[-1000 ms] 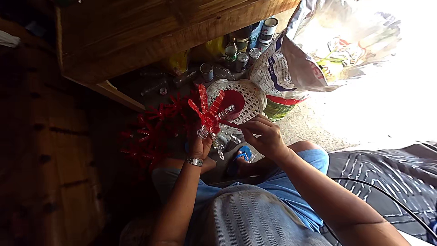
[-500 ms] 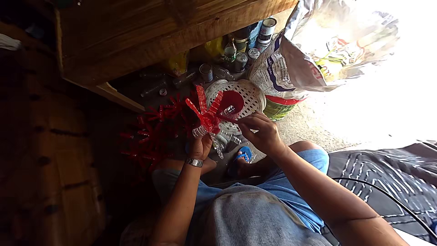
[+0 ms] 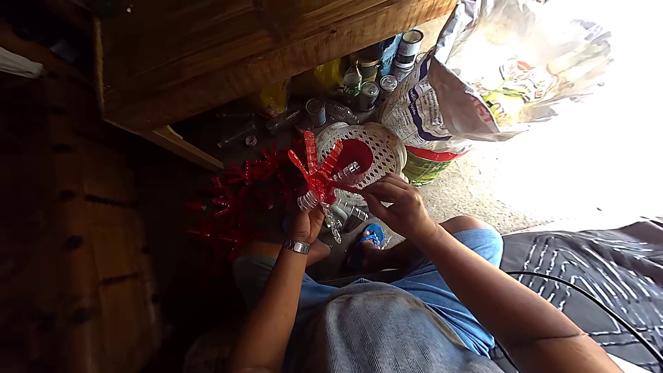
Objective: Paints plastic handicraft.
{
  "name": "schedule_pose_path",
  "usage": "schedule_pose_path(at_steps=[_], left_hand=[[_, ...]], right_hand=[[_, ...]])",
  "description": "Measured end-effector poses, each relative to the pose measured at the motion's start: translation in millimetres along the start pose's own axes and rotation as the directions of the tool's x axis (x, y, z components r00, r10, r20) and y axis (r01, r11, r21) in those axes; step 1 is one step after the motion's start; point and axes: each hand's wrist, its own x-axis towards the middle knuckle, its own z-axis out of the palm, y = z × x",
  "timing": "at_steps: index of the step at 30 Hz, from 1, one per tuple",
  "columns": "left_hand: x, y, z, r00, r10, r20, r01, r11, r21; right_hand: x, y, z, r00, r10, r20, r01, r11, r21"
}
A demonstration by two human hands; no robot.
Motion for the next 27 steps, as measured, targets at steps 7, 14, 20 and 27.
schedule_pose_path(at_steps=[7,14,20,27], left_hand=[[-1.6,0.1,-1.2,1.0,-0.008,0.003,0.008,1.0,-0.004],[-1.6,1.2,2.2,1.0,0.0,-0.006,0.001,1.0,0.012],[-1.3,0.4,1.1,1.0,-0.005,0.004,0.005,1.0,0.028],[0.5,1.6,-0.8,1.0,-0.005,0.001,0.005,0.999,0.035]], right_hand=[[3.6,-1.1,-5.7,0.999,-0.03,-0.038,0.029,0.999,-0.028],[-2.2,10.0,-2.5,1.0,0.019,-0.015,-0.02,0.999,-0.042],[3.4,6.0,-2.6,1.0,0.002,-0.025,-0.003,0.999,-0.048],[1.6,4.9,-4.9,1.0,-0.002,-0.018,0.001,1.0,-0.03]])
